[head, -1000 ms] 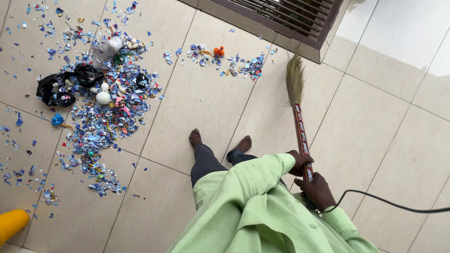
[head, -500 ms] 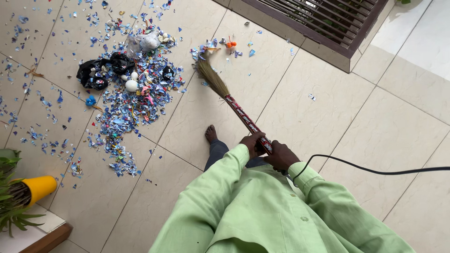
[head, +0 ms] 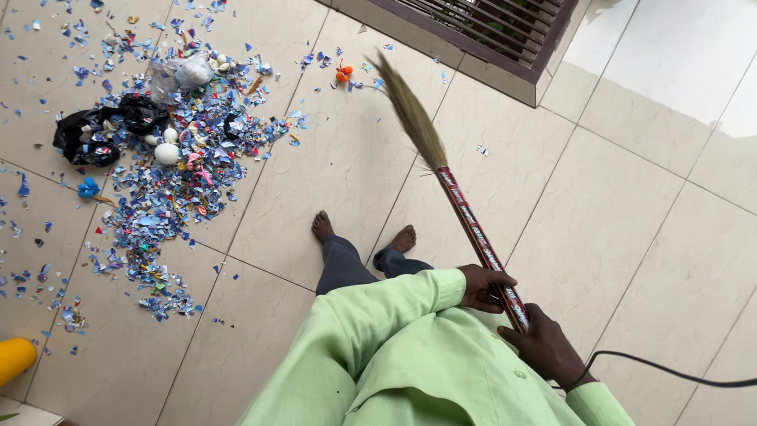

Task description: The person sweeps debris into a pile on a tiled floor using a broom and then begins picking up items by hand and placing them into a black trash bag.

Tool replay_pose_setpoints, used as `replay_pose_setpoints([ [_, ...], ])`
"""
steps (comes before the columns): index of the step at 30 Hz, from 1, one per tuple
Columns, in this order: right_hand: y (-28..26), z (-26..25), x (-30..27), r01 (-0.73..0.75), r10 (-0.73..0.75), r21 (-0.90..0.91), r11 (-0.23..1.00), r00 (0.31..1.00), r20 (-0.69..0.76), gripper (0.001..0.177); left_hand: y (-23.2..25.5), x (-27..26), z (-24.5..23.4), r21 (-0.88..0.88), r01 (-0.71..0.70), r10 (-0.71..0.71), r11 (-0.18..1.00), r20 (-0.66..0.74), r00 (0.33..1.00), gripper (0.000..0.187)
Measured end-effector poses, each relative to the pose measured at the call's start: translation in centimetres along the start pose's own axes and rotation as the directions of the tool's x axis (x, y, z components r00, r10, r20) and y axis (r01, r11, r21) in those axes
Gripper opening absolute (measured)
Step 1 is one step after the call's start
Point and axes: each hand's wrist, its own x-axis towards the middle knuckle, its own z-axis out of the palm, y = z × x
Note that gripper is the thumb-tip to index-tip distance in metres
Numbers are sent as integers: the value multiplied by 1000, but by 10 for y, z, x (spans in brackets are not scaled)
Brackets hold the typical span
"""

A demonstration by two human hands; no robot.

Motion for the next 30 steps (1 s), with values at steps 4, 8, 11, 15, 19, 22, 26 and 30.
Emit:
replay_pose_setpoints([
  [4, 51, 30, 12, -69, 76, 72, 995, 991, -106, 61, -8, 38, 24, 250, 150, -138, 957, -63, 988, 29],
  [8, 77, 47, 45, -124, 148, 253, 960, 986, -77, 60, -14, 71, 30, 425, 199, -155, 883, -136, 978, 32],
  [11, 71, 53, 61, -174, 177, 315, 933, 984, 20, 56, -21, 84, 16, 429, 234, -171, 872, -180, 969, 36],
  [15, 37, 49, 65, -130, 111, 233, 964, 990, 91, 56, -27, 81, -23, 282, 260, -184, 923, -269, 945, 32],
  [19, 18, 46, 51, -62, 42, 156, 986, 991, 128, 61, -34, 54, -53, 144, 215, -181, 966, -218, 959, 30],
  [22, 27, 44, 46, -8, 8, 6, 1000, 997, 78, 70, -28, 27, -47, 106, 200, -187, 974, -118, 975, 32],
  [26, 58, 33, 44, 88, -89, 102, 991, 996, 6, 74, -6, 0, -13, 120, 132, -132, 984, -8, 991, 31],
  [30, 65, 18, 38, 93, -84, 108, 990, 992, -89, 71, 19, 5, 22, 231, 96, -94, 968, -17, 995, 30],
])
